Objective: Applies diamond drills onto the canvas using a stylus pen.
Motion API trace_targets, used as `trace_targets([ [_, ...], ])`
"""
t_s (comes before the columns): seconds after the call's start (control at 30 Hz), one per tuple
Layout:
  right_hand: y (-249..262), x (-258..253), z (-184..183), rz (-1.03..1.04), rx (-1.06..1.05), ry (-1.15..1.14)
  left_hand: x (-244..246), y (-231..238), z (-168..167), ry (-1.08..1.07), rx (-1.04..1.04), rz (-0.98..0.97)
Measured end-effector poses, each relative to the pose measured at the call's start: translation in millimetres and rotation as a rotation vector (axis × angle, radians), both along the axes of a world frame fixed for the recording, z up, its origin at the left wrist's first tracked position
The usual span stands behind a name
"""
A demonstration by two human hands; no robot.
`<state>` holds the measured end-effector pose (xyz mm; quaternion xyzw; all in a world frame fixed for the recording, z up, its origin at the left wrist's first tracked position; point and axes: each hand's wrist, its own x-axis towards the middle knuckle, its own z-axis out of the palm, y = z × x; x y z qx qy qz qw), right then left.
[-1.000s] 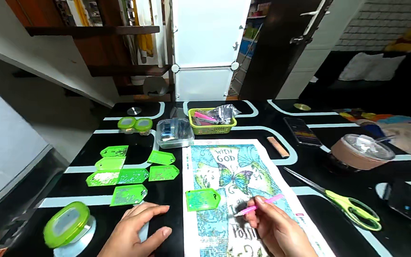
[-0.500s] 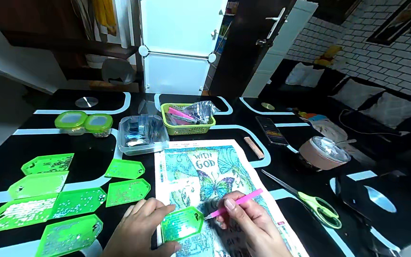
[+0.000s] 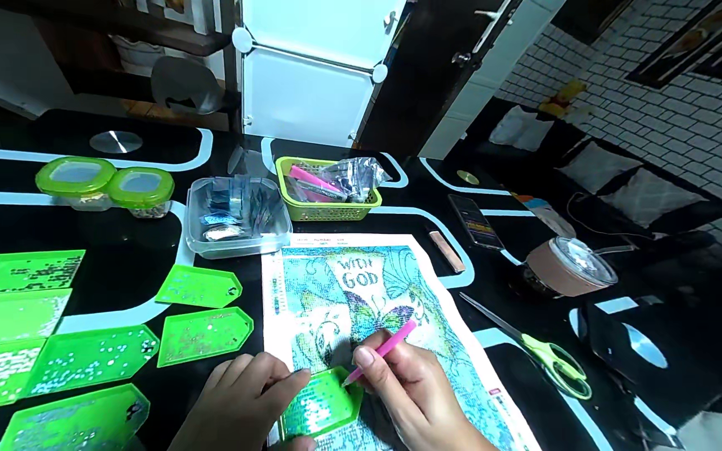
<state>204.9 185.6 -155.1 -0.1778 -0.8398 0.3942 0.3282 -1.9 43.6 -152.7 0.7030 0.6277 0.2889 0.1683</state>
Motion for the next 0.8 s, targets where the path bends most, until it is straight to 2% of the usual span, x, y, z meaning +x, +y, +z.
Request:
trace_targets([
  [0.33, 1, 0, 0, 0.003, -0.040, 0.033, -1, 0, 2, -0.016, -0.030, -0.010],
  [0.4, 0, 2, 4, 0.001, -0.143, 0.087, -1, 0, 3, -0.018, -0.033, -0.005],
  [0.53, -6, 14, 17, 0.002, -0.482, 0.157, 0, -1, 2, -0.056, -0.030, 0.013],
  [0.63, -11, 25, 13, 0.042, -0.664, 0.187, -1, -1, 2, -0.066, -0.025, 0.017],
  [0.7, -19, 29, 6, 0.040, -0.642, 0.159, -1, -1, 2, -0.054, -0.025, 0.013],
  [0.8, -28, 32, 1, 0.016, -0.459, 0.081, -1, -1, 3, -0.036, -0.028, 0.010],
])
